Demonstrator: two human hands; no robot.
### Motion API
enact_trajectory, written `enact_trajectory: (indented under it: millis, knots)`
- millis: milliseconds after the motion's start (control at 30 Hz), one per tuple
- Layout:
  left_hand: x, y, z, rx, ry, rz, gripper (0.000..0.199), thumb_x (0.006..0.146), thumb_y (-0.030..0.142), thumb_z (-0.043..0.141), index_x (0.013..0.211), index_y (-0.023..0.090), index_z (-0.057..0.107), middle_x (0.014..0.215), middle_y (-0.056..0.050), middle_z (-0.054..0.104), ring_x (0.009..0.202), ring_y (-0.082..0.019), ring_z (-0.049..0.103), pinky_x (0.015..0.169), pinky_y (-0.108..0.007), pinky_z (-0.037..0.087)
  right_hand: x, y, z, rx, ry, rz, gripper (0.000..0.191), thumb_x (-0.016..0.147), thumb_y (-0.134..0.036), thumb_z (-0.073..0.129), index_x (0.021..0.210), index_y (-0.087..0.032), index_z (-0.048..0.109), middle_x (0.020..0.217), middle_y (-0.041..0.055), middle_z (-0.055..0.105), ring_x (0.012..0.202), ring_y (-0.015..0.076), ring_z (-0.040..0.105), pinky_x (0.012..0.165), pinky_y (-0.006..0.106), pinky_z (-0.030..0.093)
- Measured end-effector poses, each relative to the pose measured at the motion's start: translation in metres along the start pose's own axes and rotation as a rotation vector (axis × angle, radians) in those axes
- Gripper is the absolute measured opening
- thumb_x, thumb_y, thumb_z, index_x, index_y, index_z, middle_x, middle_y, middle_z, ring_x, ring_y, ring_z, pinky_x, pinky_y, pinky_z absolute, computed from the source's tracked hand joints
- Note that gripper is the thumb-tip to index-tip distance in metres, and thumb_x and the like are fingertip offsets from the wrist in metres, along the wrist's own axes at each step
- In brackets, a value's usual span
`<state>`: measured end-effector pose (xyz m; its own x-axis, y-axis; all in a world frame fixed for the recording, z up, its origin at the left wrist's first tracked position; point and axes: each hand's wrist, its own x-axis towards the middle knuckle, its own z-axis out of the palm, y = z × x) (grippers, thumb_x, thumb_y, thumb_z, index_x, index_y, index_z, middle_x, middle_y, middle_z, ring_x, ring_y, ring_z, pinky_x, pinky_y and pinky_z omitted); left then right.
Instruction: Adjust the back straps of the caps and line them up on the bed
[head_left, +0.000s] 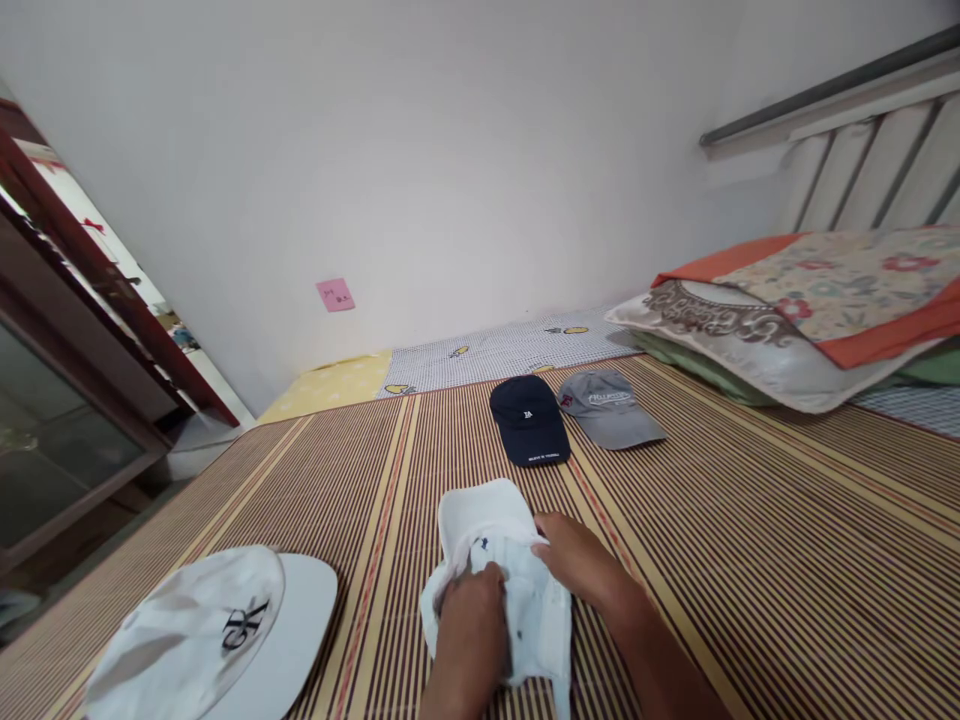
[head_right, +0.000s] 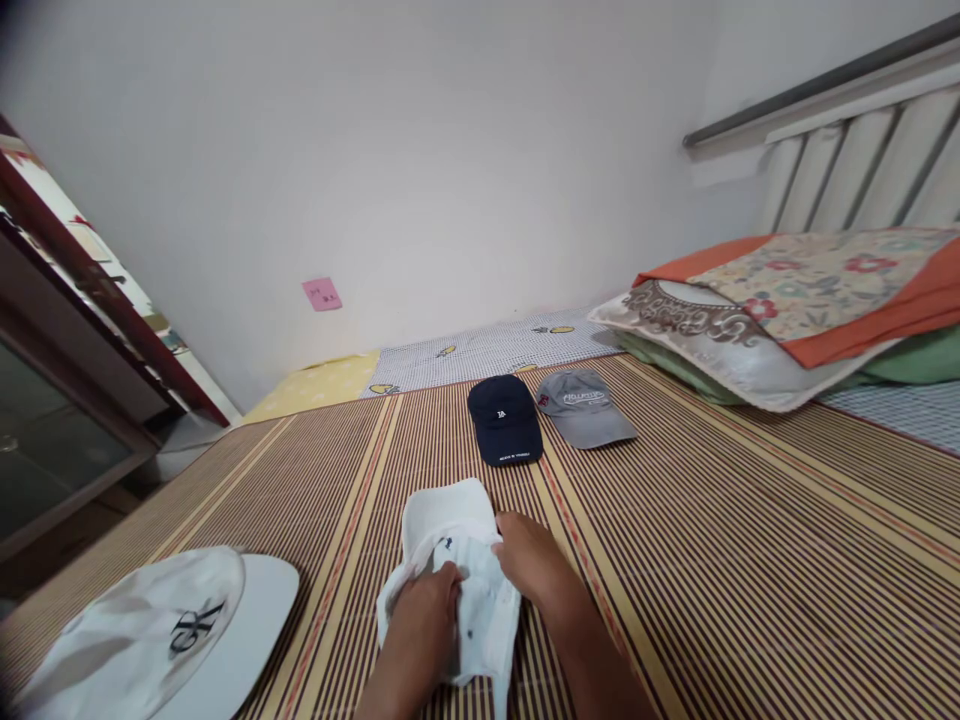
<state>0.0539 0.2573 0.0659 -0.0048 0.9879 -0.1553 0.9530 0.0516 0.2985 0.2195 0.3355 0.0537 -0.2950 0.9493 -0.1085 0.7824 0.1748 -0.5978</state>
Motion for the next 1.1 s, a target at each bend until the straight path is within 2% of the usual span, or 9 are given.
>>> enact_trajectory:
  millis: [100,200,433,567,633,733,833,967,1100]
  knots:
    - [-0.007,-0.005,-0.007,-0.087,-0.008,-0.002,0.026,0.094,0.012,0.052,0.113,0.014,0.069,0.113,-0.015,0.078,0.111,-0.029,0.071,0.098,-0.039,0.048,0.003,0.003,0.002,-0.006,0.011,0.010,0.012,0.089,-0.019,0.057,0.093,-0.018,0.069,0.104,0.0116,0.076,0.101,0.0252,0.070,0.076,0.031,0.039]
    - [-0.017,-0.015,-0.018,-0.146,-0.040,0.001,0.035,0.084,0.010,0.065,0.118,0.015,0.068,0.121,-0.013,0.075,0.116,-0.026,0.067,0.099,-0.035,0.048,0.005,0.006,0.003,-0.010,0.029,0.019,0.012,0.088,-0.021,0.060,0.096,-0.018,0.068,0.106,0.0113,0.076,0.103,0.0268,0.070,0.077,0.032,0.040]
    - [-0.018,-0.027,-0.033,0.023,0.068,0.035,0.032,0.078,-0.001,0.057,0.098,0.018,0.073,0.107,-0.008,0.075,0.110,-0.028,0.064,0.095,-0.039,0.046,-0.005,-0.020,-0.012,0.053,0.224,-0.096,0.022,0.089,-0.018,0.066,0.111,-0.015,0.066,0.118,0.0136,0.071,0.111,0.0267,0.065,0.090,0.032,0.043]
    - [-0.008,-0.043,-0.020,0.004,0.253,0.068,0.045,0.073,-0.004,0.059,0.109,0.020,0.073,0.138,-0.011,0.063,0.133,-0.033,0.052,0.104,-0.045,0.044,-0.017,-0.043,-0.001,0.228,0.045,-0.267,0.011,0.088,-0.014,0.065,0.097,-0.020,0.070,0.100,0.0054,0.075,0.093,0.0202,0.069,0.080,0.027,0.045]
    - [-0.002,-0.055,-0.011,-0.066,0.350,0.071,0.048,0.074,-0.005,0.056,0.112,0.019,0.072,0.150,-0.014,0.052,0.137,-0.030,0.050,0.110,-0.043,0.042,-0.021,-0.048,0.011,0.194,-0.089,-0.272,0.015,0.083,-0.011,0.067,0.094,-0.020,0.072,0.101,0.0055,0.076,0.099,0.0222,0.069,0.082,0.028,0.044]
    - [0.004,-0.070,-0.004,-0.191,0.332,0.043,0.040,0.076,-0.007,0.049,0.097,0.017,0.074,0.130,-0.013,0.064,0.119,-0.022,0.063,0.105,-0.034,0.046,-0.025,-0.048,0.024,0.130,-0.190,-0.198,0.026,0.076,-0.011,0.073,0.100,-0.021,0.075,0.114,0.0087,0.074,0.112,0.0261,0.066,0.087,0.030,0.043]
    - [0.006,-0.075,-0.006,-0.245,0.288,-0.067,0.038,0.081,-0.005,0.045,0.094,0.017,0.073,0.106,-0.009,0.072,0.102,-0.019,0.069,0.092,-0.029,0.049,-0.023,-0.044,0.029,0.077,-0.173,-0.200,0.012,0.081,-0.015,0.069,0.090,-0.020,0.074,0.106,0.0076,0.075,0.104,0.0241,0.067,0.080,0.030,0.041]
    - [0.006,-0.072,-0.011,-0.245,0.285,-0.232,0.038,0.088,-0.002,0.043,0.100,0.017,0.074,0.107,-0.008,0.076,0.101,-0.018,0.072,0.085,-0.026,0.048,-0.017,-0.041,0.029,-0.011,-0.108,-0.187,0.018,0.091,-0.014,0.052,0.083,-0.015,0.069,0.091,0.0112,0.073,0.087,0.0228,0.065,0.070,0.032,0.035]
    - [0.008,-0.074,-0.007,-0.220,0.299,-0.199,0.037,0.087,-0.001,0.044,0.103,0.016,0.074,0.111,-0.009,0.076,0.104,-0.019,0.072,0.088,-0.026,0.048,-0.017,-0.041,0.030,-0.015,-0.114,-0.182,0.017,0.092,-0.013,0.052,0.089,-0.014,0.069,0.092,0.0124,0.073,0.084,0.0228,0.065,0.067,0.032,0.033]
